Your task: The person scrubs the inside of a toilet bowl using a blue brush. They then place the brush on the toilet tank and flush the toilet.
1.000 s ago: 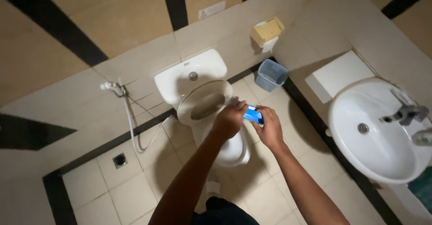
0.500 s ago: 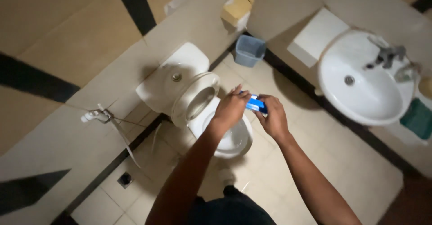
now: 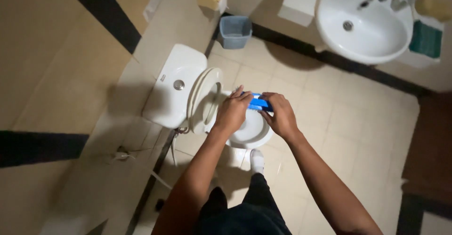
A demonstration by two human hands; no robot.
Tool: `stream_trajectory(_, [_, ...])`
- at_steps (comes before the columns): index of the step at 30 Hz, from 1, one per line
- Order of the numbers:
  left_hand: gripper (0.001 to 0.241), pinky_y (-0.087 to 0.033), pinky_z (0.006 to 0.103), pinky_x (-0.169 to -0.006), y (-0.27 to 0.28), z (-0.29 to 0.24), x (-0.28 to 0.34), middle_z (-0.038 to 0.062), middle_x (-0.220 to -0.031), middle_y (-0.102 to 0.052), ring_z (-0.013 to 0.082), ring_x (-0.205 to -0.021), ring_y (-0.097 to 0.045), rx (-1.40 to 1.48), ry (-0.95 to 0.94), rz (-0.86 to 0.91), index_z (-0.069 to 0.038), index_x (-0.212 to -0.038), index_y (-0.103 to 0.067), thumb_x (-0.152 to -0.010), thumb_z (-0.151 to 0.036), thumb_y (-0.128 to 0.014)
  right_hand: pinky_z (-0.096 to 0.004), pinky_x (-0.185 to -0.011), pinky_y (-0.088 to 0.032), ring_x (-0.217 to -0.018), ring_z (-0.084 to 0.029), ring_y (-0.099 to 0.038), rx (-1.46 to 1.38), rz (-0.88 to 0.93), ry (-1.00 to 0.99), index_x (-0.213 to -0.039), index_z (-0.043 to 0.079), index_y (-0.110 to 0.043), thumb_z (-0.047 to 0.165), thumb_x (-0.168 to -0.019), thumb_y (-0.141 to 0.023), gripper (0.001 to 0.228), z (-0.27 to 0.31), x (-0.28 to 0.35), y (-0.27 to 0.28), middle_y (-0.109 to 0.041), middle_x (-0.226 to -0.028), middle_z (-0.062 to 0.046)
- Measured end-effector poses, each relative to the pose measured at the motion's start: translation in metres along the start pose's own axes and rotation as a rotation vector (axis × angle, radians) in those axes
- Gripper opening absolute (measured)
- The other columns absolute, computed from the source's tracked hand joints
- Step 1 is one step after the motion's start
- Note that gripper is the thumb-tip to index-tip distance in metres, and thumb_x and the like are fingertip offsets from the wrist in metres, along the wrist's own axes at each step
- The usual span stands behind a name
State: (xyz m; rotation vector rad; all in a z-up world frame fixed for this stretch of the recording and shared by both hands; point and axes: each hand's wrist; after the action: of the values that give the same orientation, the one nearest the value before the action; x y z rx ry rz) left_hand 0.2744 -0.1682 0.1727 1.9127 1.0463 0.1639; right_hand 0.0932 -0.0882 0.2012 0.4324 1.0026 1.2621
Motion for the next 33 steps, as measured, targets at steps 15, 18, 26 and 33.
stream_trajectory(15, [0.034, -0.045, 0.0467, -0.111, -0.022, 0.007, 0.009, 0.016, -0.126, -0.071, 0.037, -0.136, -0.055, 0.082, -0.037, 0.051, -0.001, -0.118, -0.069, -0.088, 0.007, -0.057, -0.047, -0.092, -0.05, -0.11, -0.039, -0.062, 0.055, -0.006, -0.124, -0.113, 0.003, -0.064, 0.007, -0.075, -0.084, 0.043, 0.004, 0.025, -0.008, -0.069, -0.121, -0.015])
stream_trajectory(18, [0.036, -0.046, 0.0454, -0.112, -0.03, 0.004, 0.003, 0.016, -0.127, -0.071, 0.0372, -0.136, -0.054, 0.073, -0.038, 0.054, -0.001, -0.119, -0.069, -0.086, 0.008, -0.057, -0.047, -0.093, -0.051, -0.111, -0.039, -0.063, 0.06, -0.008, -0.116, -0.114, 0.004, -0.064, 0.006, -0.075, -0.084, 0.044, -0.009, 0.028, -0.006, -0.069, -0.121, -0.015])
stream_trajectory(26, [0.025, -0.045, 0.0456, -0.111, -0.051, -0.01, -0.01, 0.014, -0.127, -0.071, 0.0373, -0.137, -0.053, 0.123, 0.043, 0.041, -0.001, -0.118, -0.069, -0.094, 0.001, -0.06, -0.047, -0.094, -0.051, -0.112, -0.038, -0.063, 0.05, 0.041, -0.067, -0.115, 0.004, -0.064, 0.008, -0.076, -0.084, 0.044, -0.044, 0.027, 0.005, -0.069, -0.123, -0.014])
stream_trajectory(33, [0.044, -0.047, 0.0442, -0.111, -0.089, -0.01, -0.02, 0.015, -0.133, -0.069, 0.0372, -0.141, -0.052, 0.048, 0.077, 0.029, -0.001, -0.124, -0.068, -0.084, 0.012, -0.057, -0.046, -0.095, -0.051, -0.11, -0.038, -0.062, -0.018, 0.082, -0.023, -0.117, 0.003, -0.063, 0.008, -0.078, -0.084, 0.045, -0.084, 0.024, 0.008, -0.068, -0.123, -0.015])
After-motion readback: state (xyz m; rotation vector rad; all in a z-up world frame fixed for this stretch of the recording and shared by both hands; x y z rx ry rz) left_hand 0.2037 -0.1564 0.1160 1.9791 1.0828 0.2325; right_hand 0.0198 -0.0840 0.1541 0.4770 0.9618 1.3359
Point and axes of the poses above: each hand's wrist, its own x-axis away from the middle knuckle, its own y-axis out of the back of the hand, z = x × y
